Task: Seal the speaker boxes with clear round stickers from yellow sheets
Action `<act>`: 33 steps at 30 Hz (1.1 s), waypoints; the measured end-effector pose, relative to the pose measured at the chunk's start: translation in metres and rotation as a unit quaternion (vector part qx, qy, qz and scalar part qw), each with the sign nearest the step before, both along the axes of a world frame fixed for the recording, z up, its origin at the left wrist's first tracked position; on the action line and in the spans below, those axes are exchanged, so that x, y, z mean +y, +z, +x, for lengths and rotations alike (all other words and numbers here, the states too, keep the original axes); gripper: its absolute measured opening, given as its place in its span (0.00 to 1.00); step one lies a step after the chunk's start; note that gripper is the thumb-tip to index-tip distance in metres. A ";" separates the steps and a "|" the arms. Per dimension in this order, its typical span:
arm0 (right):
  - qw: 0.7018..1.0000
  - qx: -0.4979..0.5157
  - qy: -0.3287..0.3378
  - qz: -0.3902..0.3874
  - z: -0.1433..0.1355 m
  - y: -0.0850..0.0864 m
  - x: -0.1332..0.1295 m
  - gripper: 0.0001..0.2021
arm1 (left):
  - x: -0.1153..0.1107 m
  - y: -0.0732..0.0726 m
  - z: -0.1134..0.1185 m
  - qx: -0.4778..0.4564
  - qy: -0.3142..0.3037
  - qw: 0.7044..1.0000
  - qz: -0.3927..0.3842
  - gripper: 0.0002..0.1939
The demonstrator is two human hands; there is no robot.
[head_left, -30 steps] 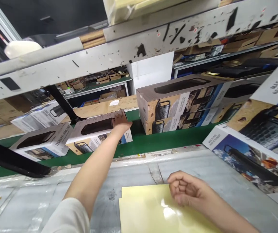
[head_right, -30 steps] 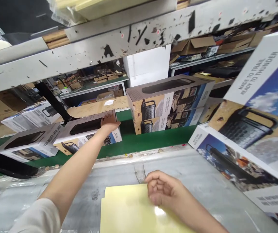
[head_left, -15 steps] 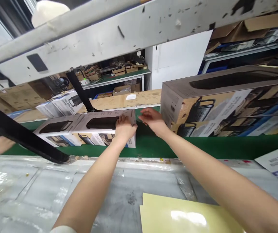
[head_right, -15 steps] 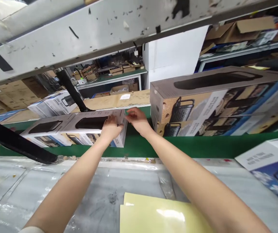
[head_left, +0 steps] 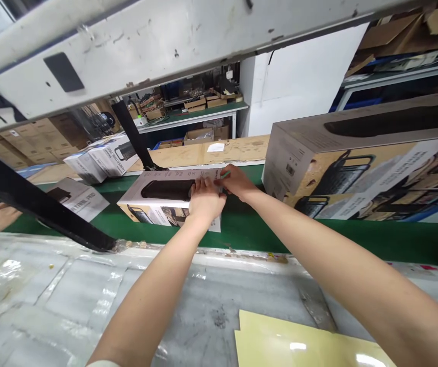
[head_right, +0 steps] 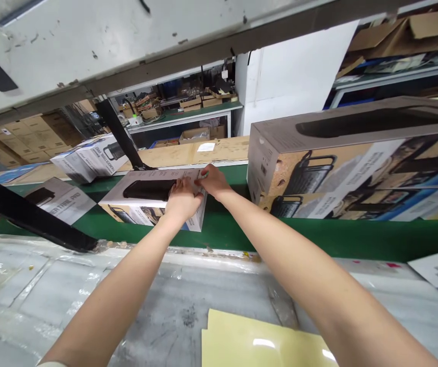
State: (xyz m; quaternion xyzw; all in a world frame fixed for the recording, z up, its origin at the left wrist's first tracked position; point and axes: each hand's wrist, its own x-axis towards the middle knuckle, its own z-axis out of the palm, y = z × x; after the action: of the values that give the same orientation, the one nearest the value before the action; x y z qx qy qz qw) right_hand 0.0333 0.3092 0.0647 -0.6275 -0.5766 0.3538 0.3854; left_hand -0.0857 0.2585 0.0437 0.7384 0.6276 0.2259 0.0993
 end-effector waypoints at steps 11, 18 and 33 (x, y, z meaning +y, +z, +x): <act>0.971 0.217 -0.009 -0.103 -0.001 -0.024 -0.012 0.16 | 0.002 -0.003 -0.010 0.010 -0.001 1.000 0.024 0.30; 0.977 0.164 0.002 -0.140 0.000 -0.049 -0.016 0.11 | 0.001 -0.004 -0.016 0.022 -0.017 0.998 0.053 0.28; 0.970 -0.154 0.159 -0.102 -0.014 -0.008 -0.116 0.24 | -0.010 0.006 -0.036 -0.056 -0.056 0.995 0.064 0.15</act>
State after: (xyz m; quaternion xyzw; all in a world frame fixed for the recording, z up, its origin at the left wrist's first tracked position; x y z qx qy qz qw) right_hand 0.0190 0.1930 0.0570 -0.6107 -0.6823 0.3665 0.1650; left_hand -0.1217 0.2482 0.0501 0.7632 0.5631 0.3009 0.0992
